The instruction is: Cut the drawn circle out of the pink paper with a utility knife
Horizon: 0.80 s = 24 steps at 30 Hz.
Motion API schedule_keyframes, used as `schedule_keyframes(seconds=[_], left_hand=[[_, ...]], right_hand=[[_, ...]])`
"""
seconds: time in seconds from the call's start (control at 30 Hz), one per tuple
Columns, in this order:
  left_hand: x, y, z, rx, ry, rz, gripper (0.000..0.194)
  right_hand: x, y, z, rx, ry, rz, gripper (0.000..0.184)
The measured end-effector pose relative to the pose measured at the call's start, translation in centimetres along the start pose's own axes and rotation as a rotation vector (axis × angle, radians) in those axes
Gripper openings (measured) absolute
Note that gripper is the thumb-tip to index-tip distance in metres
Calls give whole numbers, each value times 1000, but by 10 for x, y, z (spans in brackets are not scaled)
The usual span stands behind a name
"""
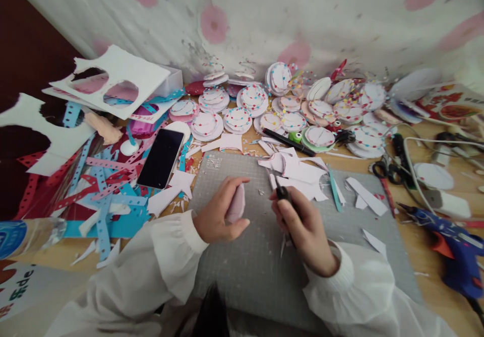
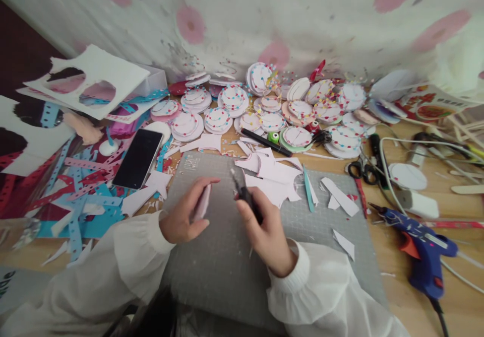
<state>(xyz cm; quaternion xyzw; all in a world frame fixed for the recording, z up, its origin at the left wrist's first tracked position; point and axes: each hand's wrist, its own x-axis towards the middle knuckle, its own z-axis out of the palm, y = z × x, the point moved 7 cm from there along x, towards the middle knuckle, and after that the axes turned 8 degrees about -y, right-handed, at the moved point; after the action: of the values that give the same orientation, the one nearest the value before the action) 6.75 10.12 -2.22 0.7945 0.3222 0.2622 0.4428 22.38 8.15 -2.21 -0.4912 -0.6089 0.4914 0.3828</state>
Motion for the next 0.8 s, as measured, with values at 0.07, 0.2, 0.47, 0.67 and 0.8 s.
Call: schedule_keyframes(seconds=[0.07,0.2,0.47,0.67,0.8], left_hand=[[2,-1,1,64,-5,-40,68],[3,-4,6,66,-10,-57,75],[0,-21,3,-379,53,-204,76],[-2,-41,0,-822,196,-253,48],[-6,-54,-2,-748,295,-387,40]], right_hand=[[3,12,5,209,-35,169,32],[6,23,16,277,-101,302,36],[6,33,19,441,-100,401,36],[5,36,19,672,-43,446,38],[7,36,18,655,-46,410,32]])
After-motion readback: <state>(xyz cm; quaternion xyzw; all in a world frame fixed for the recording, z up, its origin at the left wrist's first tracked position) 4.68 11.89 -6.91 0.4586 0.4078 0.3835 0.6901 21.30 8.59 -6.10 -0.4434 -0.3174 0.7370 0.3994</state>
